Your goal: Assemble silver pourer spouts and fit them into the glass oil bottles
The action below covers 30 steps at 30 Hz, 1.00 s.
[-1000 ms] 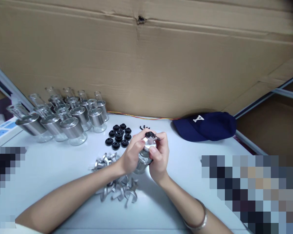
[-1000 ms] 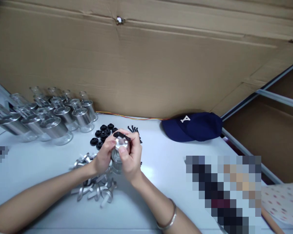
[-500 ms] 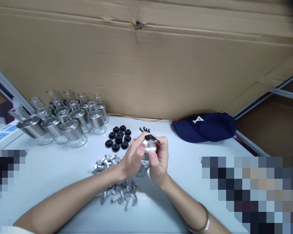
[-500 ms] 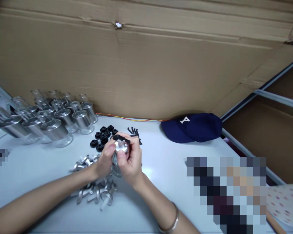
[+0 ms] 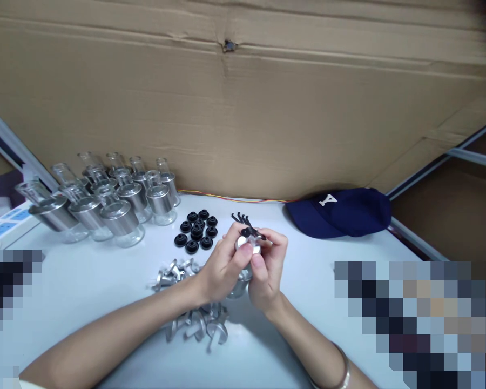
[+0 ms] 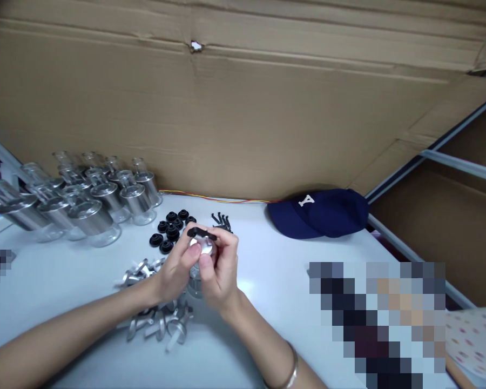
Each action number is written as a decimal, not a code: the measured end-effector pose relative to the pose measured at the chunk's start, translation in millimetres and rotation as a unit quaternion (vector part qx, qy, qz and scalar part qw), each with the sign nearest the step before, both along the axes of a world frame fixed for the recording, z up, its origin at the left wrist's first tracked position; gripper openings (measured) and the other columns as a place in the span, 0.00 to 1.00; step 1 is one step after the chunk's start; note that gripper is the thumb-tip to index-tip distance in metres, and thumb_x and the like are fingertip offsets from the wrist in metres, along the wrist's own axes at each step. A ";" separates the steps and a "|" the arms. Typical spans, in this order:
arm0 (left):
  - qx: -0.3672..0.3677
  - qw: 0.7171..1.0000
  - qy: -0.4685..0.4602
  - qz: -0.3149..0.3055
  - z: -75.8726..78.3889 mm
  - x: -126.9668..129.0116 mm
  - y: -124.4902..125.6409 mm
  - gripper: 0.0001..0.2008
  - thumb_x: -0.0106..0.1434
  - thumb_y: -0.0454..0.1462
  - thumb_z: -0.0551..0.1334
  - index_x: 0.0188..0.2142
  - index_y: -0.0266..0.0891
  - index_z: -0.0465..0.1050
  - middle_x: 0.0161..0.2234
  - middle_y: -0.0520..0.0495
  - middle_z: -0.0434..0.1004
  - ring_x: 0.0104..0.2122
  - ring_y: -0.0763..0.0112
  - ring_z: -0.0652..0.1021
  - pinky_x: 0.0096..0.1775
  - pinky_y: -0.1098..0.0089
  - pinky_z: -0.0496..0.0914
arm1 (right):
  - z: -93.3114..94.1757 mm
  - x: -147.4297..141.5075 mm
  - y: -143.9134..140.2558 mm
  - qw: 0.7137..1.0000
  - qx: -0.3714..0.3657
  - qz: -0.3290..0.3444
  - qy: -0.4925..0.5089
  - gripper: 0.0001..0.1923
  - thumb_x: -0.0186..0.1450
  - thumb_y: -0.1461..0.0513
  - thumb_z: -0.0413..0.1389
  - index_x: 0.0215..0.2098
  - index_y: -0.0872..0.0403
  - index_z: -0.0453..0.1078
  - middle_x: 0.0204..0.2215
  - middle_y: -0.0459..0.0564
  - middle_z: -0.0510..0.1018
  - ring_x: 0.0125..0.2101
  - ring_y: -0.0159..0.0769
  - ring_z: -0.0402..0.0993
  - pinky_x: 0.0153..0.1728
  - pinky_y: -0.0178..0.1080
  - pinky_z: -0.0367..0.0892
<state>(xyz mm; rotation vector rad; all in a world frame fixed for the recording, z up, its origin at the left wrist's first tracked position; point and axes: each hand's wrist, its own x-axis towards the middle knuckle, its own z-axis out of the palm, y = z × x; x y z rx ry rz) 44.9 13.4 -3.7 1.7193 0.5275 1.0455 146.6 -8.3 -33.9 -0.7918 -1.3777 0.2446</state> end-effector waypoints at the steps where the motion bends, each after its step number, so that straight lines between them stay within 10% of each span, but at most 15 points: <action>1: 0.002 1.000 0.008 0.001 1.2 -0.1 -0.2 0.12 0.67 0.46 0.49 0.39 0.40 0.60 0.34 0.49 0.71 0.35 0.68 0.70 0.39 0.68 0.63 | 0.9 -0.6 -0.4 1.000 -0.003 0.003 0.006 0.12 0.69 0.54 0.45 0.50 0.46 0.57 0.37 0.49 0.71 0.36 0.38 0.75 0.33 0.42 0.72; 12: 0.026 0.998 -0.006 -0.055 4.9 -1.7 6.9 0.23 0.66 0.55 0.49 0.46 0.39 0.63 0.40 0.44 0.72 0.37 0.67 0.73 0.41 0.68 0.67 | 3.1 6.6 4.7 0.998 0.049 0.027 0.038 0.16 0.69 0.54 0.46 0.54 0.44 0.56 0.45 0.53 0.71 0.42 0.40 0.74 0.35 0.43 0.71; 19: -0.011 0.989 -0.130 -0.070 49.3 -23.5 16.2 0.16 0.66 0.51 0.56 0.43 0.42 0.61 0.32 0.51 0.72 0.32 0.70 0.77 0.37 0.68 0.72 | 8.2 10.6 8.0 0.994 0.095 0.015 0.046 0.15 0.68 0.58 0.47 0.54 0.45 0.59 0.43 0.51 0.70 0.39 0.40 0.72 0.41 0.49 0.66; 30: 0.118 0.983 0.130 0.047 98.0 -118.2 64.2 0.07 0.60 0.37 0.61 0.37 0.39 0.63 0.32 0.50 0.76 0.34 0.69 0.80 0.32 0.73 0.74 | 5.4 14.7 8.1 0.997 0.076 0.007 -0.006 0.14 0.68 0.62 0.46 0.52 0.48 0.58 0.38 0.50 0.71 0.33 0.37 0.73 0.35 0.47 0.68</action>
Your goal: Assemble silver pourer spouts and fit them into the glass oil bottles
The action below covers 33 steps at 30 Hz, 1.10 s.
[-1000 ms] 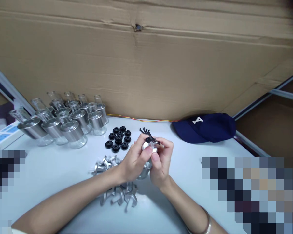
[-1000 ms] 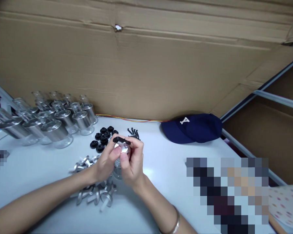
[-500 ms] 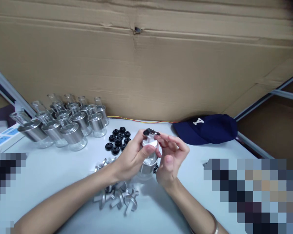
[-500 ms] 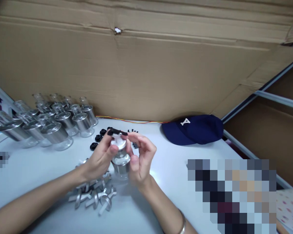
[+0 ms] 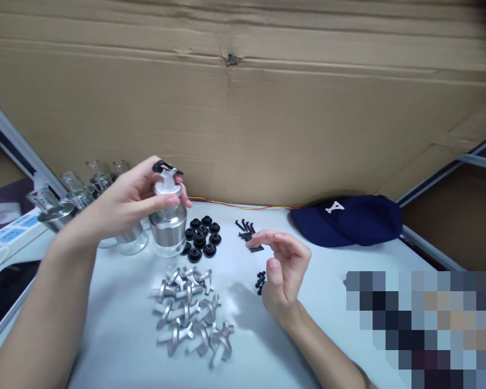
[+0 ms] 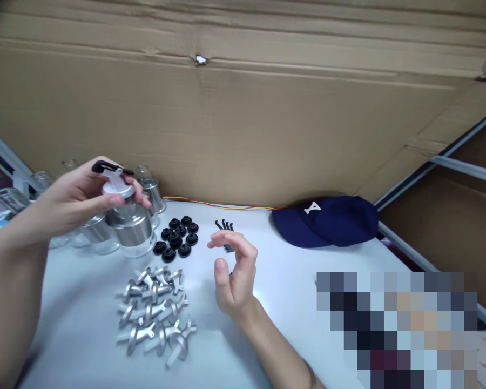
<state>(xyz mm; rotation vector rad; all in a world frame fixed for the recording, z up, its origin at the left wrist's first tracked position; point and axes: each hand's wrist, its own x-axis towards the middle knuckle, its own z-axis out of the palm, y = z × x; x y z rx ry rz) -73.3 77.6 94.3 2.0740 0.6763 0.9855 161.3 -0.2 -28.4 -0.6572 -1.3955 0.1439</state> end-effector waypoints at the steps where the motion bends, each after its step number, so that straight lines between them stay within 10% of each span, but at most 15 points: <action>1: 0.005 1.000 0.009 0.019 1.2 -7.1 2.2 0.08 0.59 0.37 0.62 0.36 0.39 0.63 0.32 0.50 0.77 0.34 0.68 0.80 0.31 0.74 0.73 | 0.5 0.0 -0.3 1.000 -0.002 -0.002 -0.002 0.14 0.68 0.62 0.46 0.52 0.48 0.58 0.38 0.49 0.71 0.32 0.36 0.73 0.35 0.47 0.68; 23: -0.129 0.954 0.220 0.155 -8.2 -49.8 29.9 0.14 0.57 0.40 0.63 0.39 0.35 0.64 0.40 0.48 0.78 0.36 0.71 0.77 0.36 0.73 0.69 | -3.5 6.3 -0.9 0.996 -0.073 -0.020 -0.039 0.14 0.67 0.68 0.46 0.48 0.49 0.59 0.31 0.45 0.71 0.30 0.32 0.72 0.34 0.40 0.70; 33: 0.197 0.879 0.319 0.294 10.5 -33.5 -7.1 0.19 0.61 0.46 0.60 0.48 0.41 0.68 0.45 0.49 0.75 0.40 0.66 0.75 0.39 0.70 0.65 | 13.2 10.5 0.1 0.971 -0.101 -0.064 -0.205 0.07 0.65 0.69 0.48 0.35 0.52 0.64 0.26 0.45 0.72 0.26 0.30 0.69 0.29 0.34 0.67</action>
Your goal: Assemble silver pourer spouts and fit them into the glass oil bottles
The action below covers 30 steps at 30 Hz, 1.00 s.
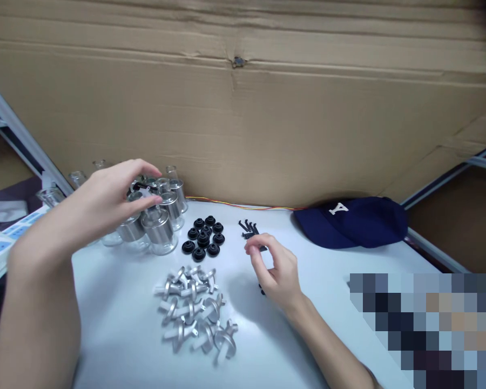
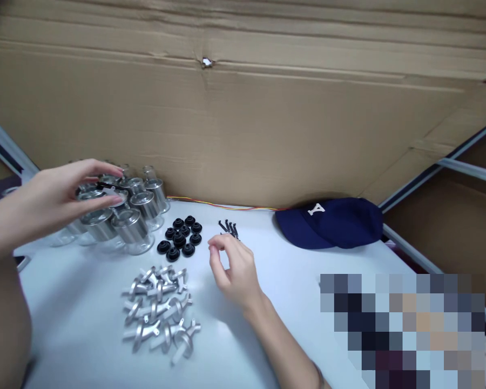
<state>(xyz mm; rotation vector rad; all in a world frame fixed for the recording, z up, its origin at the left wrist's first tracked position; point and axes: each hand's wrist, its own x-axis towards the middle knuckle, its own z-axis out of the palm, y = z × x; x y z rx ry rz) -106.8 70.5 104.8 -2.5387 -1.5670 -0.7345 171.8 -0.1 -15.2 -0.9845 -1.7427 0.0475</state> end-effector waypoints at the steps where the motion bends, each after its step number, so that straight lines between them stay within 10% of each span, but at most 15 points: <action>1: 0.022 1.000 -0.008 -0.020 1.3 7.0 -8.0 0.17 0.62 0.46 0.59 0.48 0.42 0.68 0.44 0.50 0.75 0.40 0.68 0.75 0.39 0.71 0.65 | -0.4 1.2 1.1 0.999 -0.031 0.012 -0.022 0.06 0.65 0.69 0.48 0.34 0.53 0.65 0.26 0.46 0.72 0.26 0.31 0.70 0.29 0.34 0.67; 7: -0.230 0.940 0.072 -0.241 -28.8 59.2 -29.4 0.11 0.64 0.38 0.58 0.46 0.46 0.68 0.45 0.52 0.74 0.43 0.69 0.74 0.42 0.73 0.66 | -13.1 -1.9 2.1 0.950 -0.268 0.102 -0.125 0.07 0.65 0.66 0.49 0.38 0.54 0.68 0.30 0.47 0.76 0.29 0.31 0.71 0.31 0.33 0.66; 11: -0.376 0.873 0.187 -0.249 -62.7 85.5 -12.9 0.18 0.55 0.30 0.62 0.45 0.43 0.69 0.44 0.49 0.74 0.43 0.65 0.74 0.38 0.71 0.66 | -18.2 -7.7 0.9 0.930 -0.316 0.107 -0.152 0.06 0.63 0.66 0.51 0.38 0.55 0.69 0.30 0.48 0.76 0.29 0.33 0.70 0.32 0.35 0.64; 23: -0.419 0.846 0.216 -0.249 -81.6 95.0 4.9 0.18 0.51 0.28 0.64 0.42 0.42 0.73 0.40 0.49 0.77 0.41 0.66 0.75 0.36 0.73 0.65 | -14.5 -7.2 -1.9 0.919 -0.344 0.094 -0.168 0.02 0.61 0.65 0.57 0.29 0.54 0.70 0.26 0.47 0.76 0.26 0.32 0.69 0.28 0.34 0.62; 30: -0.377 0.881 0.141 -0.248 -75.8 94.9 3.3 0.10 0.58 0.35 0.63 0.40 0.38 0.69 0.39 0.48 0.74 0.36 0.68 0.73 0.34 0.72 0.64 | -12.5 -3.4 2.0 0.921 -0.350 0.069 -0.153 0.03 0.60 0.63 0.60 0.32 0.55 0.71 0.27 0.47 0.77 0.26 0.33 0.71 0.28 0.34 0.62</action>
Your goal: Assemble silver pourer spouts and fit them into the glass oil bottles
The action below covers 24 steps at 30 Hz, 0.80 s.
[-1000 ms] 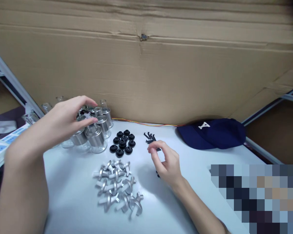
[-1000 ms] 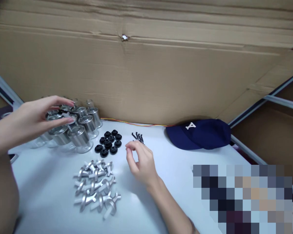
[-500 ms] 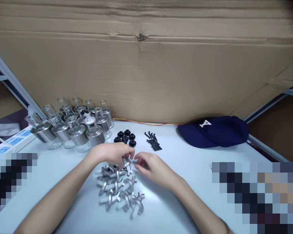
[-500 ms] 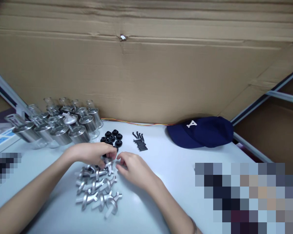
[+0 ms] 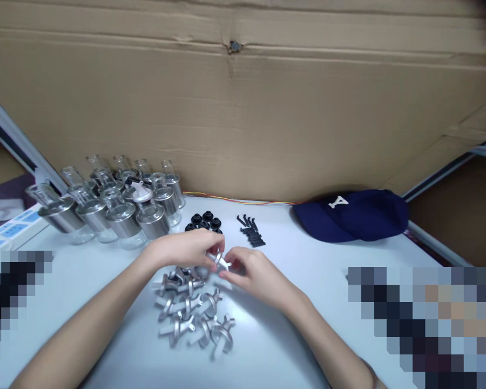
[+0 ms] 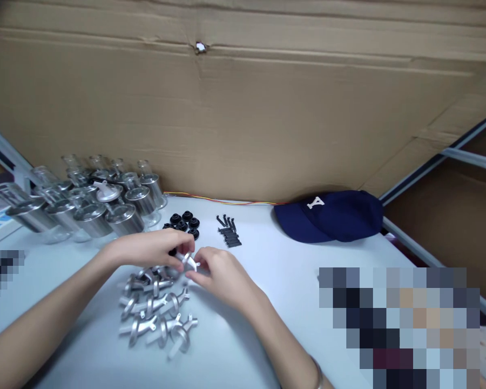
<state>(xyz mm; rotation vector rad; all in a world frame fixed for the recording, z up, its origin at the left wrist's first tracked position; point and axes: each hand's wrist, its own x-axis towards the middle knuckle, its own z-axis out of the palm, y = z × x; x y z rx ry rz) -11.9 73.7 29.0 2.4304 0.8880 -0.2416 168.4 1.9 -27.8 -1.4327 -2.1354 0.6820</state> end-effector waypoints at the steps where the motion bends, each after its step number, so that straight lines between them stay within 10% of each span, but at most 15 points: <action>1: 0.001 1.000 -0.024 0.013 0.3 0.2 -1.4 0.09 0.59 0.37 0.62 0.39 0.38 0.68 0.38 0.48 0.73 0.36 0.68 0.73 0.34 0.72 0.63 | 0.8 1.9 1.5 1.000 0.006 -0.005 0.010 0.02 0.61 0.63 0.59 0.32 0.55 0.71 0.27 0.47 0.77 0.26 0.33 0.71 0.28 0.34 0.63; 11: 0.018 0.939 -0.290 0.186 -50.3 12.4 -41.3 0.06 0.63 0.39 0.60 0.36 0.40 0.63 0.36 0.49 0.72 0.36 0.68 0.74 0.37 0.67 0.70 | -0.2 25.0 1.9 0.986 0.071 -0.022 0.146 0.10 0.65 0.65 0.52 0.43 0.53 0.72 0.35 0.50 0.79 0.31 0.33 0.73 0.33 0.36 0.70; 24: 0.147 0.923 -0.349 0.065 -59.1 1.9 -56.5 0.11 0.67 0.37 0.57 0.48 0.44 0.61 0.39 0.48 0.71 0.37 0.72 0.76 0.38 0.72 0.72 | -1.7 11.5 -10.2 0.963 0.019 -0.060 0.261 0.06 0.66 0.62 0.51 0.41 0.52 0.67 0.30 0.47 0.79 0.30 0.32 0.77 0.32 0.34 0.72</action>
